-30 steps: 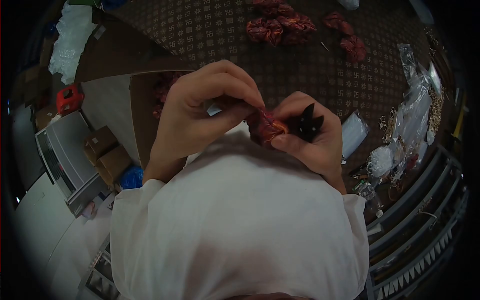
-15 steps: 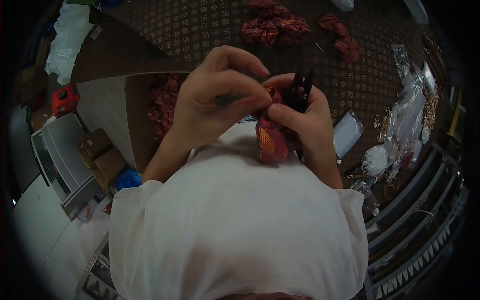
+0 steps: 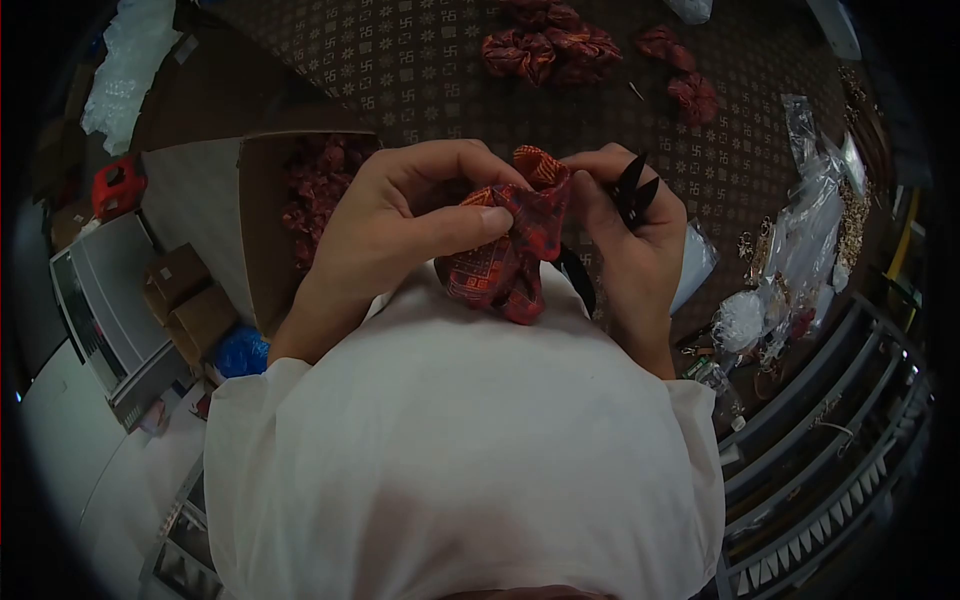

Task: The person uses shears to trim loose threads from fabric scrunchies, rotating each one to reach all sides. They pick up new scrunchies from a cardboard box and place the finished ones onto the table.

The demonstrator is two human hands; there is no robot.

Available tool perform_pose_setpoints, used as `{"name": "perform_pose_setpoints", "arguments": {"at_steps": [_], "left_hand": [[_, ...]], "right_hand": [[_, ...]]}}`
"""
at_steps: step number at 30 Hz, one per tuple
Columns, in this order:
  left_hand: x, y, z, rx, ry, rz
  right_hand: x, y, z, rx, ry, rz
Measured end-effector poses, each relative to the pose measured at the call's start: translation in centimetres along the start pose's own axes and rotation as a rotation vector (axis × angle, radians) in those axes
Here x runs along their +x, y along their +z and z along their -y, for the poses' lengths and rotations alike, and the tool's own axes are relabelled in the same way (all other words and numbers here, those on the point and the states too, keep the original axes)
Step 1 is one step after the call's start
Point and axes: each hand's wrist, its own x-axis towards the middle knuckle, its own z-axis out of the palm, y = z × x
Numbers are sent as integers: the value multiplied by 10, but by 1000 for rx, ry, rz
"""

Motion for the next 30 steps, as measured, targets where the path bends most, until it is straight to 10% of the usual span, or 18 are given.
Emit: {"name": "perform_pose_setpoints", "arguments": {"at_steps": [14,20,30], "left_hand": [[0,2,-5,115,107,-10],[0,1,-4,-154,-137,17],[2,1,-5,-105,-148,-42]], "right_hand": [[-1,5,16,-428,-299,75],[0,8,18,283,271,135],[-12,11,17,-334,-168,-60]]}}
